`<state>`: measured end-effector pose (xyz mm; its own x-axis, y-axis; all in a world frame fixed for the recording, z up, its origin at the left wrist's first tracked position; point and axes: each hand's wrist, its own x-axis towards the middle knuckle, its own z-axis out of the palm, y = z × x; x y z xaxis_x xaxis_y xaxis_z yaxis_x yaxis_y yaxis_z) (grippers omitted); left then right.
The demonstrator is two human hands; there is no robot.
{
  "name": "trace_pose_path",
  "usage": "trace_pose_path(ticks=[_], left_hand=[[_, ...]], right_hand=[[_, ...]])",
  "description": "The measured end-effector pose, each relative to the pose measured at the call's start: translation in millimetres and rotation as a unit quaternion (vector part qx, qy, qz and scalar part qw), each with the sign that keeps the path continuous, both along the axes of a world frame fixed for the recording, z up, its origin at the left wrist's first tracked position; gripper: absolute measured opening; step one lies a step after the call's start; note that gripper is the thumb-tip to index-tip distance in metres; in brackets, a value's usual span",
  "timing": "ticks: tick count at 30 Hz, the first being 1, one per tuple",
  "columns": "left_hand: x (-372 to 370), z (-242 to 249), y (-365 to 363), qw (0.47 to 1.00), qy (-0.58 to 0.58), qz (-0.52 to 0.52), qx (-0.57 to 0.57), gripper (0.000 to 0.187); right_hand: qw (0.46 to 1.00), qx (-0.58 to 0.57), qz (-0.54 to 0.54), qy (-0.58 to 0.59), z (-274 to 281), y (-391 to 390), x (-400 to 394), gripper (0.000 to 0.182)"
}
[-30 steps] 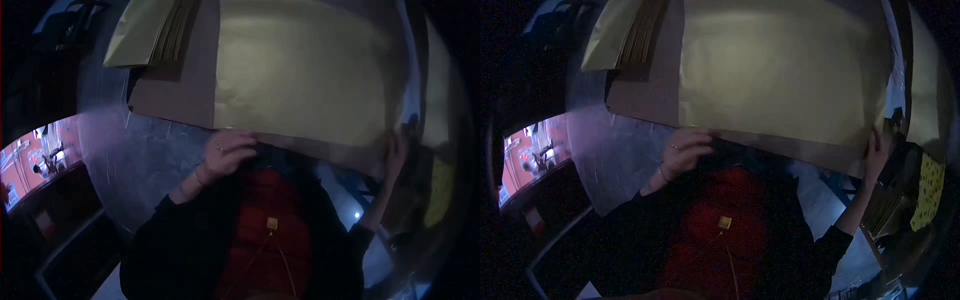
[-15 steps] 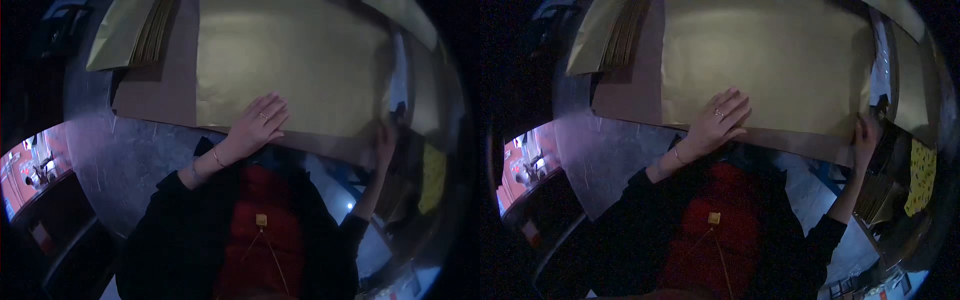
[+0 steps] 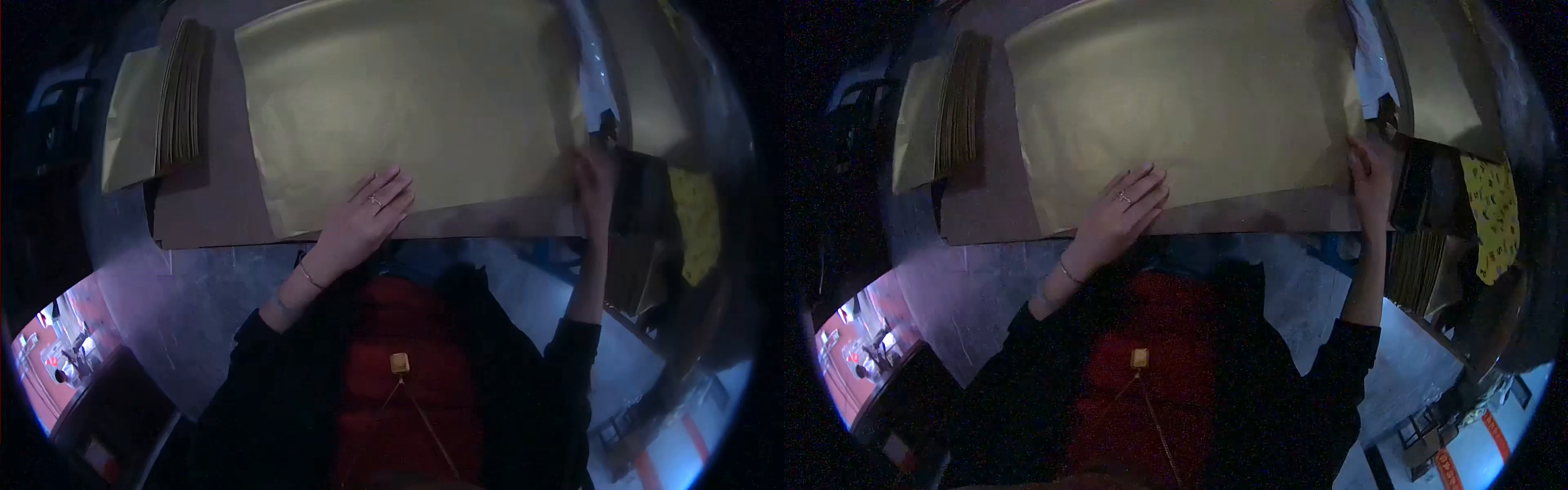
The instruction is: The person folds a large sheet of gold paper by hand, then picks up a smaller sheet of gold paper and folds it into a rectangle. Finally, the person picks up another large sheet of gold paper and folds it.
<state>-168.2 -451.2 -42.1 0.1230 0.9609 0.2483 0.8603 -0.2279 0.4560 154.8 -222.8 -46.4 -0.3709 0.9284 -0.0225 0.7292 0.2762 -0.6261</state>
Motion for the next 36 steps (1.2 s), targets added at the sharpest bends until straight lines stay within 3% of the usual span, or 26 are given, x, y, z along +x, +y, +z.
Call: trace_pose_path(ticks=[1,5,8,10,11,16,18,20,22,29,30,32,34,36], left_hand=[[1,1,0,1.000,-0.003,-0.011,0.006,0.026],[-1,1,2,1.000,-0.022,-0.013,0.017,0.026],[-3,7,4,1.000,-0.018,-0.008,-0.012,0.027],[-1,12,6,1.000,-0.021,-0.013,-0.009,0.027],[-1,14,6,1.000,-0.024,-0.005,-0.014,0.027],[0,11,6,0.999,-0.032,-0.008,-0.009,0.026],[-1,10,5,0.999,-0.040,-0.011,-0.006,0.026],[0,12,6,0.999,-0.043,-0.004,-0.006,0.024],[3,17,7,0.999,-0.034,-0.005,-0.019,0.024],[7,19,11,0.999,-0.033,0.004,-0.031,0.024],[8,18,10,0.999,-0.029,0.010,-0.030,0.024],[7,14,9,0.999,-0.046,0.007,-0.012,0.024],[6,16,9,0.999,-0.046,0.007,-0.005,0.024],[2,15,10,0.999,-0.052,-0.009,0.005,0.024]], right_hand=[[0.999,-0.002,0.028,0.045,-5,5,3,0.028],[0.998,0.058,0.005,-0.011,4,-2,-5,0.027],[0.998,0.051,0.001,0.028,3,-6,-5,0.026],[0.996,0.083,-0.003,-0.024,11,-10,-10,0.025],[0.998,0.039,-0.003,0.040,7,-6,-8,0.027],[0.996,0.064,-0.061,0.032,-7,-7,-3,0.029],[0.988,0.058,-0.074,0.120,-6,-6,-1,0.027],[0.989,0.055,-0.105,0.083,2,-5,8,0.024],[0.972,0.033,-0.162,0.167,6,-3,12,0.022],[0.960,0.129,-0.183,0.168,3,-14,17,0.019],[0.960,0.128,-0.177,0.172,-1,-18,15,0.019],[0.966,0.233,-0.088,0.074,0,-27,9,0.017],[0.976,0.200,-0.056,0.068,6,-44,-12,0.019],[0.971,0.237,0.006,0.033,7,-59,-33,0.021]])
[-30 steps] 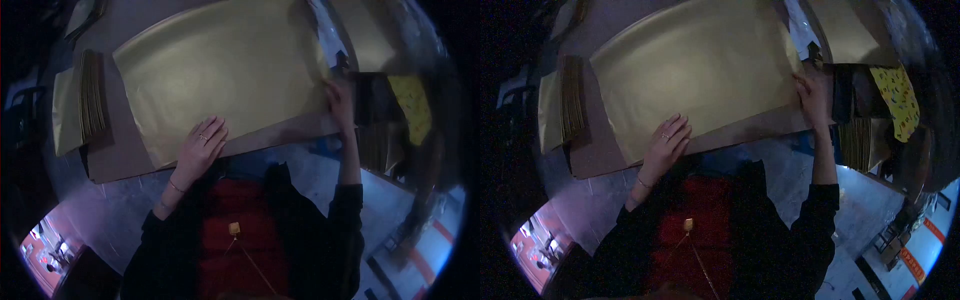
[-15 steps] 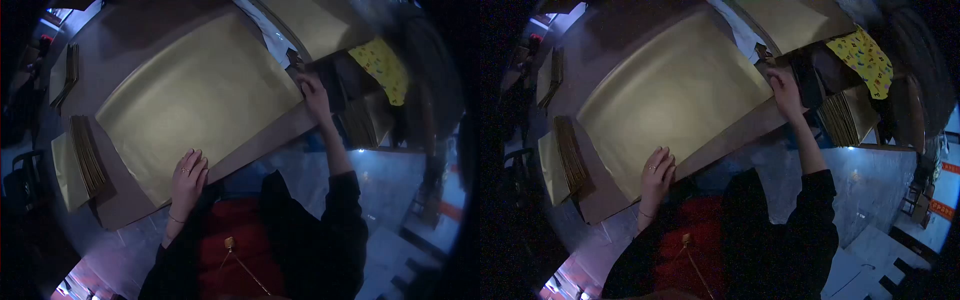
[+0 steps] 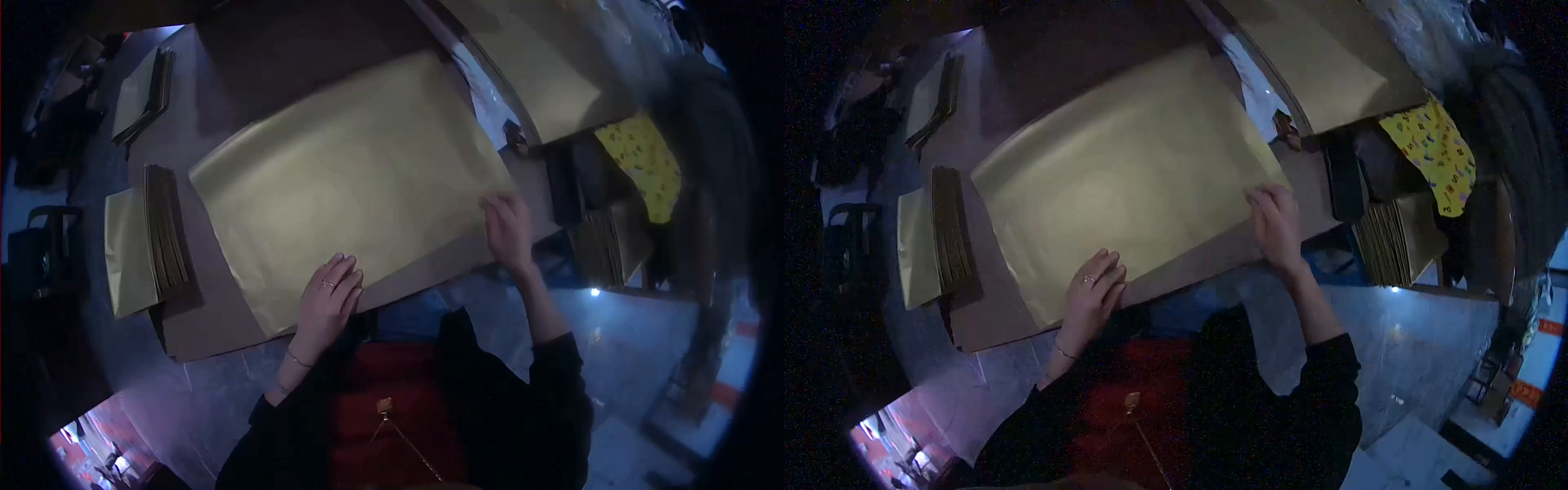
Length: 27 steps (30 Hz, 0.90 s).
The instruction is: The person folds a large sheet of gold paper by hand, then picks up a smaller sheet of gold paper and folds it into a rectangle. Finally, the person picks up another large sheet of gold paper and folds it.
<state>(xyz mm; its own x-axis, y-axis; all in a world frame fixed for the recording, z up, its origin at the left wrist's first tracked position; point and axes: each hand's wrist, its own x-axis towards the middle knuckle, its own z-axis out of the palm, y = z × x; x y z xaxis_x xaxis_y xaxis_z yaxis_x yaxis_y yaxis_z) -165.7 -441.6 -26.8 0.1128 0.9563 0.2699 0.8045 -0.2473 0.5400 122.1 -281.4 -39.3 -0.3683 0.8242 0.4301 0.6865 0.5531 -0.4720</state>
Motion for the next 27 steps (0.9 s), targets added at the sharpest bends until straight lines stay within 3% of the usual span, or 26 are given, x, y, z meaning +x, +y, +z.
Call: trace_pose_path(ticks=[4,13,27], left_hand=[[-2,-6,-3,1.000,0.015,0.004,0.020,0.025],[-7,-10,-8,0.999,-0.041,0.022,0.004,0.024],[-11,-28,-13,0.995,-0.086,0.006,0.049,0.020]], right_hand=[[0.987,-0.006,0.160,-0.030,-1,-25,-40,0.018],[0.937,-0.005,0.331,-0.115,4,-53,-86,0.022],[0.935,-0.096,0.320,-0.122,14,-47,-94,0.021]])
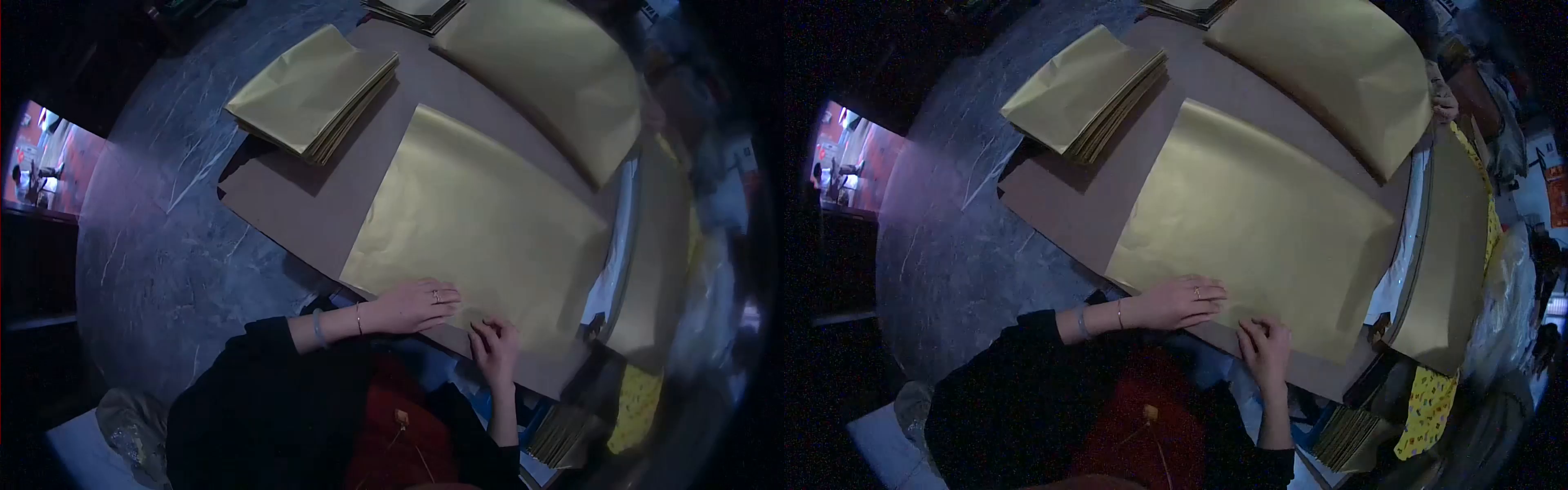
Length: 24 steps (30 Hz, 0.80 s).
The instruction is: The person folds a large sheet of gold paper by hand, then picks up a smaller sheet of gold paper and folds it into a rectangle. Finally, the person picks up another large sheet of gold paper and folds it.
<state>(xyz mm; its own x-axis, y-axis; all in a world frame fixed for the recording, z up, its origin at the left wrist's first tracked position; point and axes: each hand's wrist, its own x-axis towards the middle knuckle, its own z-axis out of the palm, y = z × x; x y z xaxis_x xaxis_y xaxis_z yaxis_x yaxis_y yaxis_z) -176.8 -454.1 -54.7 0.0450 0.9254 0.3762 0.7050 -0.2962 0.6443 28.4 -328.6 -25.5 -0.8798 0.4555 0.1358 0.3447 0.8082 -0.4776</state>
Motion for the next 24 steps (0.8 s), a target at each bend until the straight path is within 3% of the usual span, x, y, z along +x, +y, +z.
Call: trace_pose_path(ticks=[7,9,10,13,24], left_hand=[[-2,0,2,1.000,-0.002,-0.019,-0.016,0.020],[-1,0,2,1.000,0.003,-0.003,0.001,0.027],[2,-3,1,1.000,-0.014,0.008,-0.023,0.029],[1,3,2,1.000,0.009,0.005,-0.026,0.027],[-2,5,6,0.999,0.036,-0.003,-0.027,0.023]], right_hand=[[0.998,-0.052,-0.032,0.019,-8,3,2,0.022],[0.999,-0.031,-0.018,0.041,-7,1,-1,0.021],[0.999,0.034,0.023,0.032,0,1,-6,0.020],[0.997,0.050,0.060,0.028,-1,-3,-10,0.020],[0.998,0.042,0.015,0.039,-27,-10,15,0.030]])
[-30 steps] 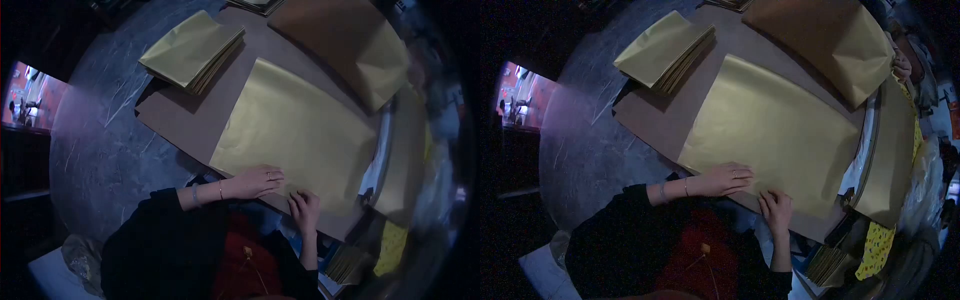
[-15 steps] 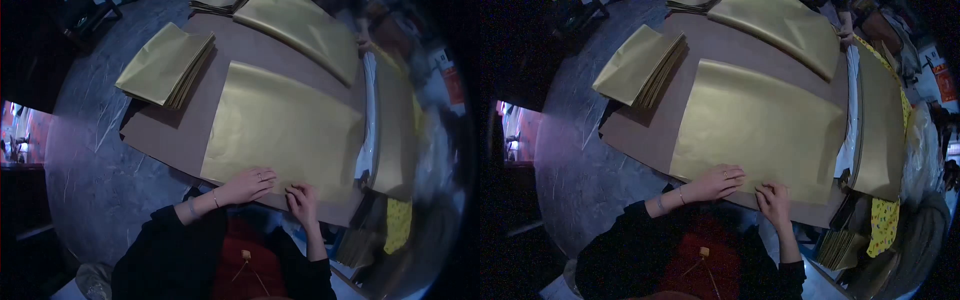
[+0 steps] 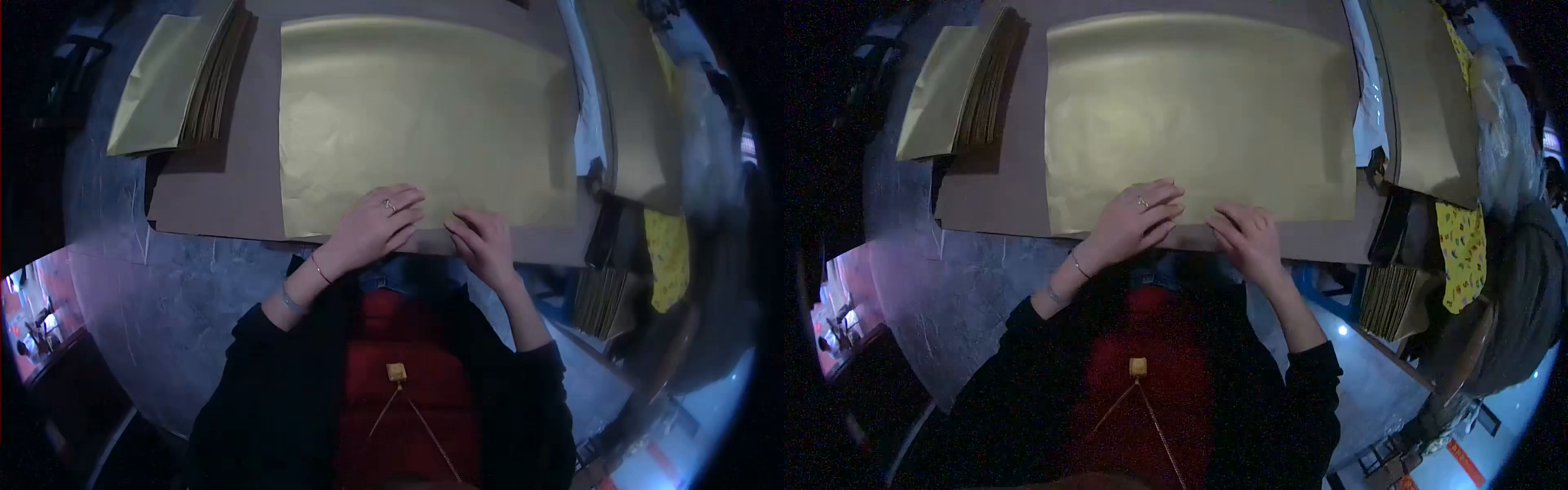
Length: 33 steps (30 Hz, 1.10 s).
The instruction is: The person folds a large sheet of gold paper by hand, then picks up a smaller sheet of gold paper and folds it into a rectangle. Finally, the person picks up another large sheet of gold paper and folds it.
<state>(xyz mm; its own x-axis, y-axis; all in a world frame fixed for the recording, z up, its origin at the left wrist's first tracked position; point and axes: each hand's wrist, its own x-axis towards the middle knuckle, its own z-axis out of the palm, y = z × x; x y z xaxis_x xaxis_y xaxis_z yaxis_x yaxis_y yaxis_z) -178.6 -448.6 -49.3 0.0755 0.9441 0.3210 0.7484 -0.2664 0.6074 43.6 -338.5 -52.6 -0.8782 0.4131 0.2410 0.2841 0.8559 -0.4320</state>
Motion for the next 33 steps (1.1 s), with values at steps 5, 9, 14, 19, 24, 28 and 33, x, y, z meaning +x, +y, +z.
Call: trace_pose_path(ticks=[5,9,14,19,24,28,33], left_hand=[[6,1,0,0.999,0.036,0.011,0.005,0.023],[26,3,-9,0.995,0.095,0.004,0.039,0.029],[63,-2,-16,0.970,0.206,-0.121,0.037,0.036],[59,-6,-16,0.969,0.231,-0.084,0.031,0.037],[64,-25,-11,0.982,0.185,-0.010,0.029,0.040],[64,-17,-10,0.978,0.207,-0.005,0.017,0.041],[61,-23,-6,0.955,0.288,0.010,0.063,0.038]], right_hand=[[0.999,0.027,-0.001,-0.017,3,-2,0,0.037],[0.998,0.040,0.003,-0.040,1,1,1,0.039],[1.000,0.003,0.004,-0.012,-4,3,0,0.036],[0.999,-0.033,-0.009,-0.030,-4,2,3,0.034],[1.000,-0.010,-0.005,-0.012,0,1,0,0.030],[0.999,-0.026,-0.009,-0.028,7,2,-3,0.027],[0.997,-0.069,-0.015,-0.014,11,9,-9,0.024]])
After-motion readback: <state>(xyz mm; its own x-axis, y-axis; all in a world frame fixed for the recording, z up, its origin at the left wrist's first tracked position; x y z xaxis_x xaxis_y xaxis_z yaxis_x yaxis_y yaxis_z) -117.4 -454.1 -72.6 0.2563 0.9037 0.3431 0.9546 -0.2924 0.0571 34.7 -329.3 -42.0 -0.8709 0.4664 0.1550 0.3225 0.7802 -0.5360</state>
